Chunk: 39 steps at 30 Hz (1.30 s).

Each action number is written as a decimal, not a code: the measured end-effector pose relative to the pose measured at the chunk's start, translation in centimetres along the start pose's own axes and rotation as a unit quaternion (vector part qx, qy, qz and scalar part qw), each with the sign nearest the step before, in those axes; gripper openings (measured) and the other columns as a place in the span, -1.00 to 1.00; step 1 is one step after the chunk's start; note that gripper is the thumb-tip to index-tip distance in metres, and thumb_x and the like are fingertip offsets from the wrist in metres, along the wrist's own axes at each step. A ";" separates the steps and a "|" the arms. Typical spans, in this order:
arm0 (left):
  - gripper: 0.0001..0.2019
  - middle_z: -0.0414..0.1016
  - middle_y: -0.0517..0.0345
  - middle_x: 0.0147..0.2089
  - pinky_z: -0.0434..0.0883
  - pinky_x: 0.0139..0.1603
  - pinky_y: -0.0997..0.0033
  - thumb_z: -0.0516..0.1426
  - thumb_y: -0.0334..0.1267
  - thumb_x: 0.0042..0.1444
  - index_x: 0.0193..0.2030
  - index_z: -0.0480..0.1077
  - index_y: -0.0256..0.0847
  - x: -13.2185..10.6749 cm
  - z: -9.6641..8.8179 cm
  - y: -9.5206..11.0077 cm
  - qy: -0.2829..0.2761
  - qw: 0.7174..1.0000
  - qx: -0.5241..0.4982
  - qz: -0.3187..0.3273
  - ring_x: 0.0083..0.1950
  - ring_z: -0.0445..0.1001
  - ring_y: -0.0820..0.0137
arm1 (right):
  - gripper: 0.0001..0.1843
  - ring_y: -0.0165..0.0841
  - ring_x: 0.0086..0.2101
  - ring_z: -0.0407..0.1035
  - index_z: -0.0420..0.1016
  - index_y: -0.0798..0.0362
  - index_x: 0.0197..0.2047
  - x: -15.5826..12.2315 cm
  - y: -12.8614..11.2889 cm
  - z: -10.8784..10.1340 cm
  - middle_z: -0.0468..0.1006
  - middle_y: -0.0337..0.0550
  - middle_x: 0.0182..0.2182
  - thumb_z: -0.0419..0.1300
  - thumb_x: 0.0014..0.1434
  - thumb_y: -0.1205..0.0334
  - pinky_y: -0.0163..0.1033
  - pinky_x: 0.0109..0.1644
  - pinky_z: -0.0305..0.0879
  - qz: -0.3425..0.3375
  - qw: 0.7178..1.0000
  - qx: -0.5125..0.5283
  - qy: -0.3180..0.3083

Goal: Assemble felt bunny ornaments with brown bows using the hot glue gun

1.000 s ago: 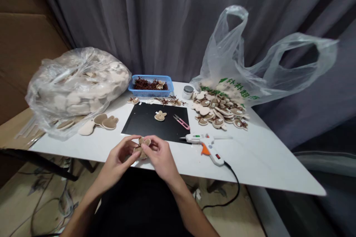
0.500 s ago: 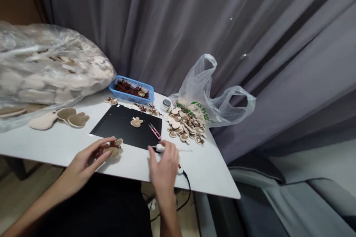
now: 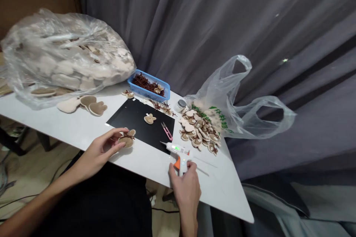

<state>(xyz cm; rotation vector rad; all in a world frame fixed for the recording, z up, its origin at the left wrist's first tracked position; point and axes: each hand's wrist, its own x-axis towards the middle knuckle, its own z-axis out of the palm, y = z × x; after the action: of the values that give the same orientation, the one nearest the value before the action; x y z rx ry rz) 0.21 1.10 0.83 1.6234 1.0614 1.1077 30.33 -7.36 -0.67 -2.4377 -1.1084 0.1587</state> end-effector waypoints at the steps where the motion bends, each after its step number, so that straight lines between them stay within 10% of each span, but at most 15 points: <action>1: -0.61 0.63 0.08 -0.06 0.47 -0.08 0.28 0.21 -0.01 0.36 0.24 0.53 -0.05 0.0 -0.1 0.0 0.000 1.000 -0.008 -0.005 -0.10 0.55 0.25 | -0.37 0.06 -0.32 0.51 0.39 -0.06 -0.12 -0.3 -0.4 -0.2 0.62 0.02 -0.38 0.23 0.00 -0.41 -0.05 -0.29 0.31 0.017 1.000 0.023 0.008; 10: -0.60 0.64 0.01 0.03 0.46 -0.02 0.26 0.28 -0.03 0.30 0.20 0.52 -0.11 0.0 -0.1 0.4 0.016 0.997 -0.068 -0.033 -0.03 0.56 0.23 | -0.45 -0.15 -0.38 0.50 0.52 0.04 -0.21 -3.0 -6.2 -0.1 0.67 -0.06 -0.36 0.34 0.10 -0.33 -0.13 -0.27 0.42 -0.133 0.947 0.281 -0.086; 22: -0.58 0.62 0.00 -0.03 0.46 -0.06 0.29 0.32 -0.01 0.28 0.20 0.54 -0.14 -0.2 0.1 0.1 0.020 0.995 -0.085 -0.039 -0.02 0.57 0.23 | -0.69 -0.29 -0.64 0.21 0.32 -0.12 -0.42 -3.5 -6.7 1.5 0.37 -0.33 -0.65 0.24 0.05 -0.14 -0.21 -0.50 0.19 -0.173 0.970 0.168 -0.020; 39: -0.61 0.55 0.10 -0.15 0.40 -0.10 0.33 0.31 -0.03 0.30 0.19 0.56 -0.13 -0.1 0.1 0.2 0.028 0.996 -0.076 -0.035 -0.18 0.47 0.34 | -0.69 -0.25 -0.63 0.31 0.30 -0.12 -0.44 -3.6 -6.6 1.6 0.43 -0.28 -0.66 0.20 0.05 -0.15 -0.19 -0.46 0.22 -0.172 0.971 0.161 -0.037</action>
<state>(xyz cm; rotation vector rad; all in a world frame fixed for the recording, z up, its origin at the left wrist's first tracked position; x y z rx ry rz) 0.34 0.96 1.02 1.4331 1.0366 1.1646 22.98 -5.71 0.59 -1.9383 -1.3995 0.2953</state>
